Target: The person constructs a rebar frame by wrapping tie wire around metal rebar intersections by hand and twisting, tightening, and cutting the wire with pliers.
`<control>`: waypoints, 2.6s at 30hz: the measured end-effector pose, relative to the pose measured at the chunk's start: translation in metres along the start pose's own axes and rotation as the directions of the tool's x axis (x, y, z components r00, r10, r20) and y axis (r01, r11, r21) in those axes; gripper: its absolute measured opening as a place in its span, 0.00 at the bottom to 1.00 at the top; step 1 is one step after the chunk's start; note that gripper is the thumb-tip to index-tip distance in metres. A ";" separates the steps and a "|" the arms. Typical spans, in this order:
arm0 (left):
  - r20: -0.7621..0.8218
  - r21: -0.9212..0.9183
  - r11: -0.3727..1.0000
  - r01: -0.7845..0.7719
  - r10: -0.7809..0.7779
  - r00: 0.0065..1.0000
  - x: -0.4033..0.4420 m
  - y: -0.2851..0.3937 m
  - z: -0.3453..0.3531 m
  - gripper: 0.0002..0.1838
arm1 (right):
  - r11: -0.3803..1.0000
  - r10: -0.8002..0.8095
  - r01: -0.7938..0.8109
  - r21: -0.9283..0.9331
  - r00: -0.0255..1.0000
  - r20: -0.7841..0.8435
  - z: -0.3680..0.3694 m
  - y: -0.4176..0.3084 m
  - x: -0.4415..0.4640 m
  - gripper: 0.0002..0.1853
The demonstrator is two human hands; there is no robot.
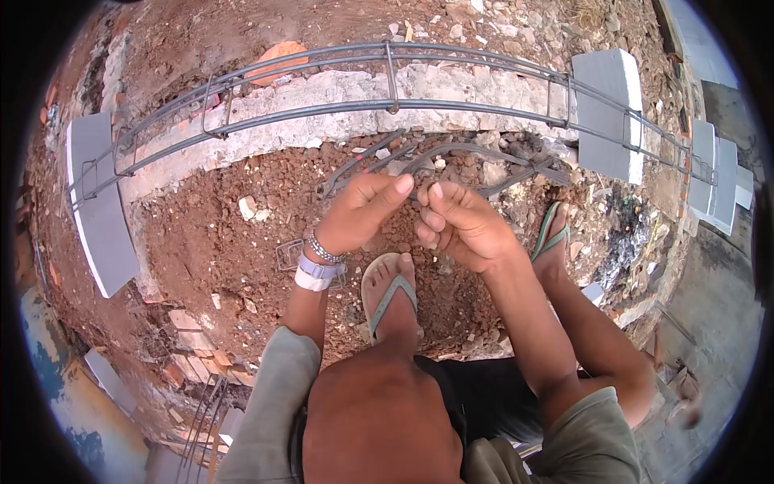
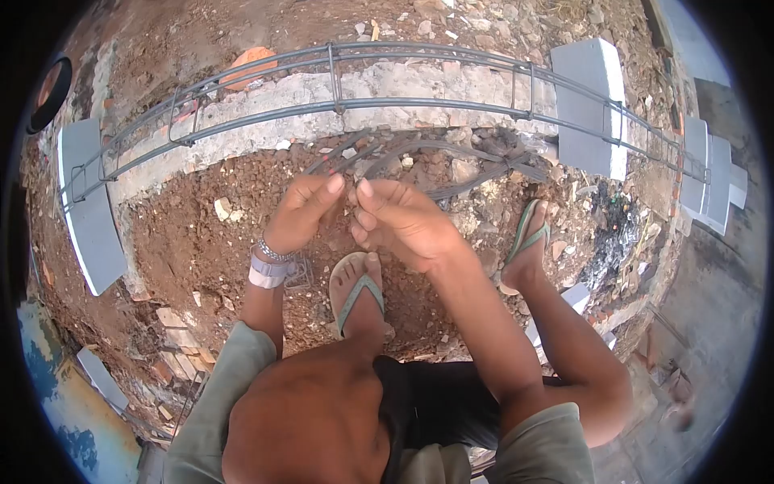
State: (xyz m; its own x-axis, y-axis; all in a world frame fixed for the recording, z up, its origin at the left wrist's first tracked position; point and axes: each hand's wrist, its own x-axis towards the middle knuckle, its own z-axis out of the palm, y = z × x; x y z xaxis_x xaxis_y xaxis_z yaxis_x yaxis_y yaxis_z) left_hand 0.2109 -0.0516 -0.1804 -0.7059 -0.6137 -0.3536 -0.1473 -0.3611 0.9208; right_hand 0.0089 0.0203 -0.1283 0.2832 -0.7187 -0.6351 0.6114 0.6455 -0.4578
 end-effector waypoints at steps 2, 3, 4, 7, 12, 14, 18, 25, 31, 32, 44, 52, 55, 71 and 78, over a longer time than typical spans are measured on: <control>0.006 0.384 0.923 0.018 -0.022 1.000 -0.006 0.032 -0.012 0.30 | 0.873 -0.111 0.047 -0.485 0.988 -0.104 -0.007 -0.022 -0.010 0.13; -0.030 0.576 0.818 0.015 0.002 1.000 -0.010 0.047 -0.008 0.30 | 0.643 -0.220 0.038 -0.765 0.966 -0.137 -0.003 -0.042 -0.017 0.13; -0.065 0.739 0.672 0.031 0.026 0.998 -0.014 0.062 -0.004 0.29 | 0.332 -0.331 -0.011 -0.943 0.935 -0.127 0.003 -0.054 -0.022 0.13; -0.062 0.912 0.410 0.007 0.122 0.991 -0.016 0.090 0.016 0.28 | -0.291 -0.524 0.071 -0.954 0.823 0.221 0.034 -0.044 -0.032 0.12; -0.064 0.608 0.793 -0.036 0.095 0.993 -0.017 0.075 -0.013 0.29 | 0.447 -0.430 0.160 -0.880 0.901 -0.054 0.019 -0.053 -0.028 0.13; -0.039 0.328 0.940 -0.092 0.110 0.993 -0.017 0.033 -0.021 0.30 | 0.829 -0.245 0.145 -0.540 0.963 -0.116 0.007 -0.046 -0.018 0.12; -0.020 -0.090 0.995 -0.031 0.030 0.999 -0.014 0.012 0.007 0.31 | 0.964 0.109 -0.151 0.220 0.975 0.193 -0.005 0.000 -0.002 0.13; -0.100 0.554 0.827 0.098 -0.051 0.994 -0.016 0.053 0.002 0.31 | 0.597 -0.225 0.050 -0.800 0.968 -0.107 -0.027 -0.045 -0.014 0.13; -0.183 0.859 0.495 0.135 0.051 0.982 -0.017 0.073 0.040 0.25 | -0.370 -0.552 0.096 -0.924 0.778 0.301 0.031 -0.043 -0.029 0.07; -0.209 0.820 0.553 0.149 0.047 0.977 -0.016 0.076 0.036 0.26 | -0.338 -0.591 0.081 -0.938 0.757 0.278 0.028 -0.041 -0.026 0.08; 0.084 -0.310 0.949 0.054 -0.029 0.996 -0.010 -0.016 0.021 0.33 | 0.811 0.118 -0.282 0.513 0.937 0.330 -0.005 0.024 0.000 0.15; -0.164 0.820 0.563 0.108 0.050 0.985 -0.023 0.088 0.021 0.27 | -0.309 -0.524 0.065 -0.949 0.821 0.227 0.027 -0.049 -0.023 0.10; -0.217 0.898 0.396 0.192 0.020 0.976 -0.027 0.083 0.046 0.22 | -0.579 -0.497 0.227 -0.783 0.664 0.559 0.039 -0.024 -0.018 0.10; -0.029 -0.279 0.960 0.037 -0.047 0.998 -0.013 -0.007 0.034 0.29 | 0.951 0.119 -0.159 0.263 0.979 0.163 -0.007 -0.006 -0.009 0.15; -0.301 0.745 0.627 0.226 0.014 0.953 -0.025 0.092 0.030 0.28 | -0.545 -0.587 0.385 -0.745 0.458 0.667 0.013 -0.055 -0.018 0.09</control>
State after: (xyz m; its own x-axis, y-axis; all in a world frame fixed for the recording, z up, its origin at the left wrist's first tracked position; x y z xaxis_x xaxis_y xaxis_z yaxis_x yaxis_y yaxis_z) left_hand 0.1940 -0.0480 -0.0822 -0.4663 -0.8019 -0.3735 -0.7683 0.1579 0.6203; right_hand -0.0202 -0.0056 -0.0842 0.2639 -0.8810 0.3928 -0.7743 -0.4363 -0.4584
